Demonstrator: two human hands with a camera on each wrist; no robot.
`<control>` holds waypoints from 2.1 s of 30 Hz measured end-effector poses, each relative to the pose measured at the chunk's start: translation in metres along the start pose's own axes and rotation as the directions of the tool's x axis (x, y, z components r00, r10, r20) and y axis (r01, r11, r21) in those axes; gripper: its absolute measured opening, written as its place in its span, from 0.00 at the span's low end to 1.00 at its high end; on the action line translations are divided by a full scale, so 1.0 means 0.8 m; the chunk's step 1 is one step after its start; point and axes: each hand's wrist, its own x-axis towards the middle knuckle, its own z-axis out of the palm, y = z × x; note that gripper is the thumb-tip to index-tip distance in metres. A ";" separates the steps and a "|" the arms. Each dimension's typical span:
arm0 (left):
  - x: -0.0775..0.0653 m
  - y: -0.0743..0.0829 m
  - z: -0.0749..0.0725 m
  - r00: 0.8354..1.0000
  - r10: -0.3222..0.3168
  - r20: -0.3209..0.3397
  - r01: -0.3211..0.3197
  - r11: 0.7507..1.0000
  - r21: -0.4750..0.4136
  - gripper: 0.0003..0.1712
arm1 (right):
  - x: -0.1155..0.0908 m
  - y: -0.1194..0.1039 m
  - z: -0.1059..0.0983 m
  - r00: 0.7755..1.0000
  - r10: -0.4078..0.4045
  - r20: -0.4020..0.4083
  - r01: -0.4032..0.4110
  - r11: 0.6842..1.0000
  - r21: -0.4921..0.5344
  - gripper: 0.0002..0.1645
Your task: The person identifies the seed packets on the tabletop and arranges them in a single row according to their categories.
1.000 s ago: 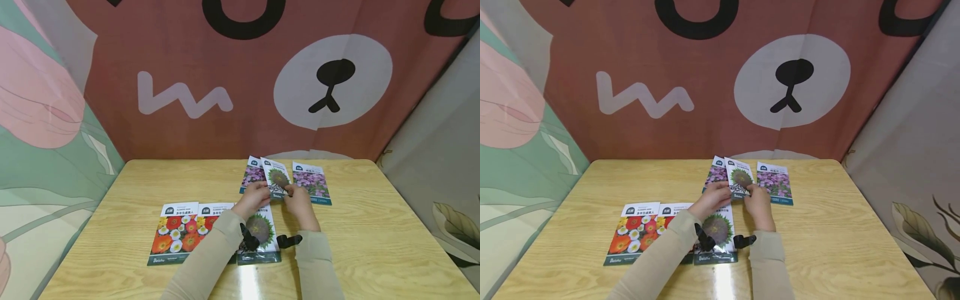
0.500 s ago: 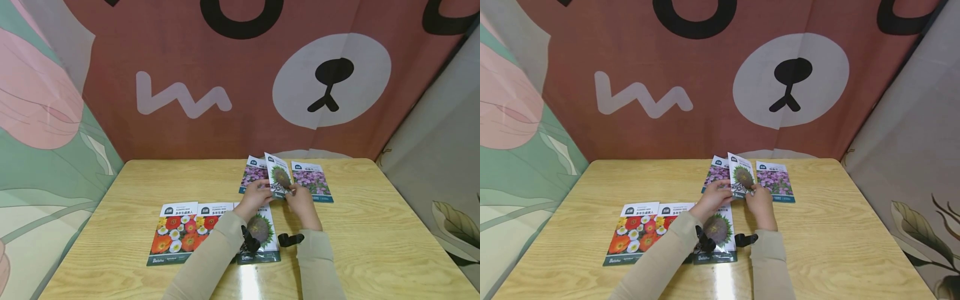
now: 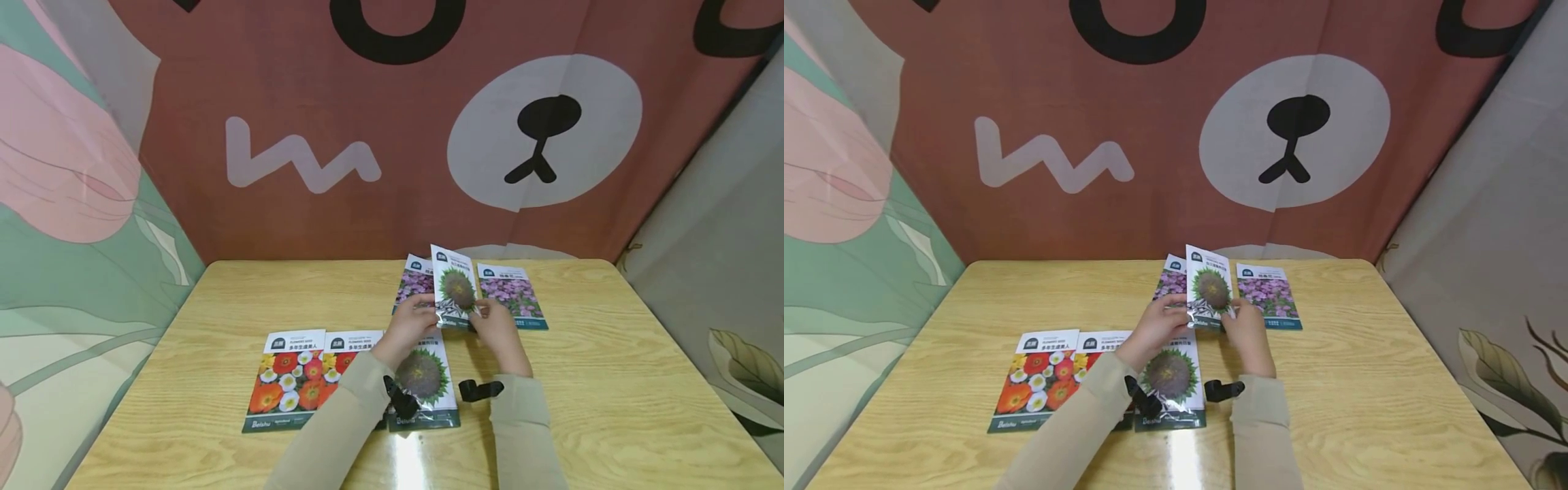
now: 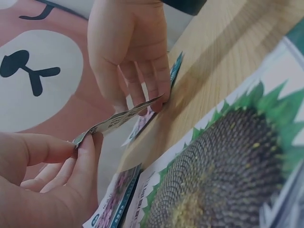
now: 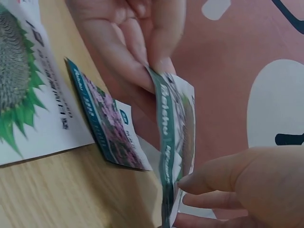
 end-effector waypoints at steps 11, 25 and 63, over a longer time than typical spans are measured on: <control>-0.024 0.000 -0.005 0.999 -0.030 0.037 0.030 0.999 -0.015 0.25 | -0.005 -0.005 -0.022 1.000 -0.017 0.015 0.017 1.000 -0.001 0.31; -0.051 -0.010 0.000 0.992 -0.081 0.101 0.084 0.996 -0.029 0.23 | -0.012 -0.013 -0.034 0.998 0.033 0.058 -0.033 0.999 0.007 0.33; -0.078 -0.020 0.032 0.992 -0.064 0.108 0.037 0.971 0.238 0.03 | -0.021 0.010 -0.070 0.992 0.059 0.110 -0.062 0.998 0.021 0.35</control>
